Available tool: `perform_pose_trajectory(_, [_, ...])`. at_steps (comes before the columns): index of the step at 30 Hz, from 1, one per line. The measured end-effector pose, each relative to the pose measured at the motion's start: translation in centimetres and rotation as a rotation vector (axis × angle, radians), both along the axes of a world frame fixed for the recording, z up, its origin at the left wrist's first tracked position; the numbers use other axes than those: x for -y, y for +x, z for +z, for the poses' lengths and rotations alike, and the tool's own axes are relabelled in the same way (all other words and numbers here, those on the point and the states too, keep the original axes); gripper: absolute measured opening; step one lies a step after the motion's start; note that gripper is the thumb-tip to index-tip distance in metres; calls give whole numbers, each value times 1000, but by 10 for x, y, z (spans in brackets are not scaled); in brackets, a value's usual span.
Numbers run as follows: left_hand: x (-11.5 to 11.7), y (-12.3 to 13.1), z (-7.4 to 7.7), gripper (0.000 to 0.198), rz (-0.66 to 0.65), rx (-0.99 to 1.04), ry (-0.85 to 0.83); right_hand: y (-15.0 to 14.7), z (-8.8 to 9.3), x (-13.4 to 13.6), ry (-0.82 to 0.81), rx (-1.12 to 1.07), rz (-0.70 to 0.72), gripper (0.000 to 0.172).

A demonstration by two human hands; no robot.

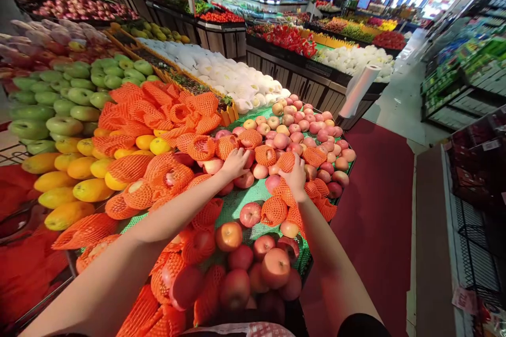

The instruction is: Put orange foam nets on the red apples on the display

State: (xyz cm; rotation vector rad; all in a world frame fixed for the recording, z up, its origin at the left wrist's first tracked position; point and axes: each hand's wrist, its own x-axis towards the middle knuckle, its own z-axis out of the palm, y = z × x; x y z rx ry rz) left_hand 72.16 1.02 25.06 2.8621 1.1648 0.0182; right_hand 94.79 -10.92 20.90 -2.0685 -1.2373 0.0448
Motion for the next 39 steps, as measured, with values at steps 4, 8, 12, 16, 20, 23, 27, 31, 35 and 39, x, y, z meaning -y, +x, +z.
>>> perform_pose_trajectory(4, [24, -9, 19, 70, 37, 8, -21, 1, 0, 0, 3, -9, -11, 90])
perform_pose_trajectory(8, [70, -43, 18, 84, -87, -42, -161, 2, -1, -1, 1, -22, -1, 89])
perform_pose_trajectory(12, [103, -79, 6, 78, -131, -169, -260, 3, 0, -1, 21, -30, 12, 85])
perform_pose_trajectory(16, [100, -82, -4, 59, -143, -167, -285, 1, 0, -1, 35, -43, 14, 84])
perform_pose_trajectory(20, [94, -53, -14, 93, -192, -84, -383, 0, 1, 0, 45, -42, 7, 84])
perform_pose_trajectory(23, [102, -30, -19, 97, -215, -158, -487, -1, 3, 1, 34, -27, 8, 86])
perform_pose_trajectory(27, [115, -16, -15, 61, -372, -329, -600, -1, 3, 3, 24, 0, -4, 88])
perform_pose_trajectory(31, [102, -16, -5, 36, -368, -188, -472, 0, -1, 2, 34, 9, 2, 87])
perform_pose_trajectory(35, [62, -13, -4, 62, -99, -36, -158, 3, -5, -1, 29, -9, 0, 91])
perform_pose_trajectory(39, [40, -7, -14, 84, 11, -118, -80, 4, -7, -2, 26, -15, -12, 91])
